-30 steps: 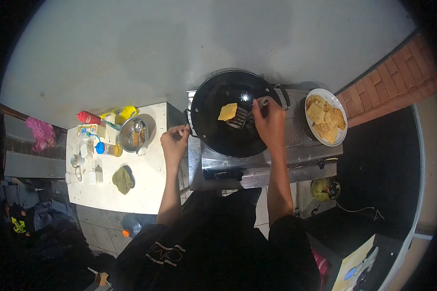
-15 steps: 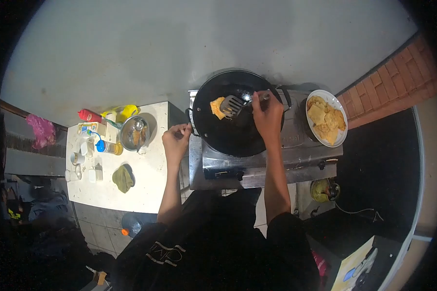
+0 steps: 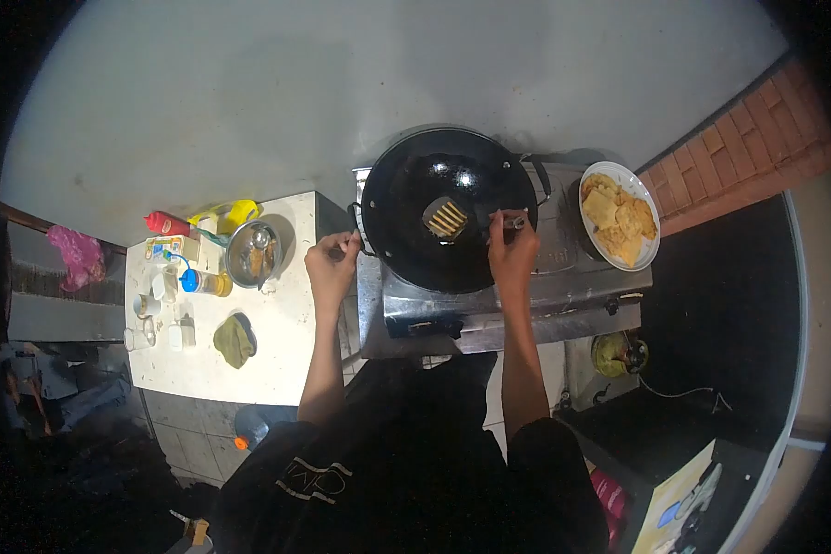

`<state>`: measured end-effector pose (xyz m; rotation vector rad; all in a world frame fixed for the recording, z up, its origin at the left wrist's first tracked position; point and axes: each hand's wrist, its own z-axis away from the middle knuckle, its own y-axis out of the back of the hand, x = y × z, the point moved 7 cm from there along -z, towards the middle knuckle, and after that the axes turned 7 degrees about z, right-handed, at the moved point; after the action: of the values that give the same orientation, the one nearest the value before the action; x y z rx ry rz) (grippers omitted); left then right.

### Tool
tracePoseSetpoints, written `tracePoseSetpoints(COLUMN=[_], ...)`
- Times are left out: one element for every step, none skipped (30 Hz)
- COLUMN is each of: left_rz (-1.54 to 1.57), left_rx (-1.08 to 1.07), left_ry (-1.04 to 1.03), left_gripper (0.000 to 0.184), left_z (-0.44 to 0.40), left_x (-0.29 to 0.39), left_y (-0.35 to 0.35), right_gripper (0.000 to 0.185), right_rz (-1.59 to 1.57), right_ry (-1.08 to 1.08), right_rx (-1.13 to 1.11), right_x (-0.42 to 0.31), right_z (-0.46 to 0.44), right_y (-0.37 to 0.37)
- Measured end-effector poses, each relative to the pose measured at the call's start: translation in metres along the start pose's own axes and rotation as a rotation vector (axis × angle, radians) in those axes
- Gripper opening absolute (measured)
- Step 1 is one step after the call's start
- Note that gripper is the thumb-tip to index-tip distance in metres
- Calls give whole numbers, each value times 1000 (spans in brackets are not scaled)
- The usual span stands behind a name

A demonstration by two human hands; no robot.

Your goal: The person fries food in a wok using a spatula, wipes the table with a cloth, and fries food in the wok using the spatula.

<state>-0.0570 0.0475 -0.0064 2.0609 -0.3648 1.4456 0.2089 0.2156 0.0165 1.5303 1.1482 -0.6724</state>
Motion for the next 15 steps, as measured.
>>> tracePoseSetpoints(left_rz=[-1, 0, 1, 0, -2, -3, -2, -5, -10, -9, -11, -11, -8, -12, -15], left_rx=[-2, 2, 6, 3, 6, 9, 6, 7, 10, 9, 11, 13, 15, 20, 28], left_ry=[1, 1, 0, 0, 7, 13, 12, -1, -13, -14, -6, 1, -3, -18, -30], left_gripper=[25, 25, 25, 25, 25, 24, 24, 24, 24, 24, 24, 24, 24, 25, 25], left_z=[0, 0, 0, 0, 1, 1, 1, 1, 1, 1, 1, 1, 1, 1, 1], left_x=[-1, -1, -1, -1, 0, 0, 0, 1, 1, 1, 0, 0, -1, 0, 0], left_y=[0, 0, 0, 0, 0, 0, -1, -1, 0, 0, 0, -1, -1, -1, -1], right_gripper=[19, 19, 19, 20, 20, 20, 20, 20, 20, 21, 21, 20, 20, 20, 20], right_rz=[-19, -19, -20, -21, -20, -2, 16, 16, 17, 18, 18, -21, -61, -62, -126], right_ry=[-16, -17, 6, 25, 22, 15, 10, 10, 16, 23, 23, -8, -37, -29, -3], right_rx=[3, 4, -3, -9, -6, -3, -1, 1, 6, 10, 10, -20, -48, -45, 6], right_x=[2, 3, 1, 1, 2, 5, 6, 6, 5, 2, 0, -1, -1, -4, -8], right_z=[2, 4, 6, 8, 9, 8, 7, 7, 7, 7, 8, 8, 7, 6, 6], right_y=[1, 2, 2, 3, 3, 3, 2, 2, 2, 2, 3, 3, 1, -1, 1])
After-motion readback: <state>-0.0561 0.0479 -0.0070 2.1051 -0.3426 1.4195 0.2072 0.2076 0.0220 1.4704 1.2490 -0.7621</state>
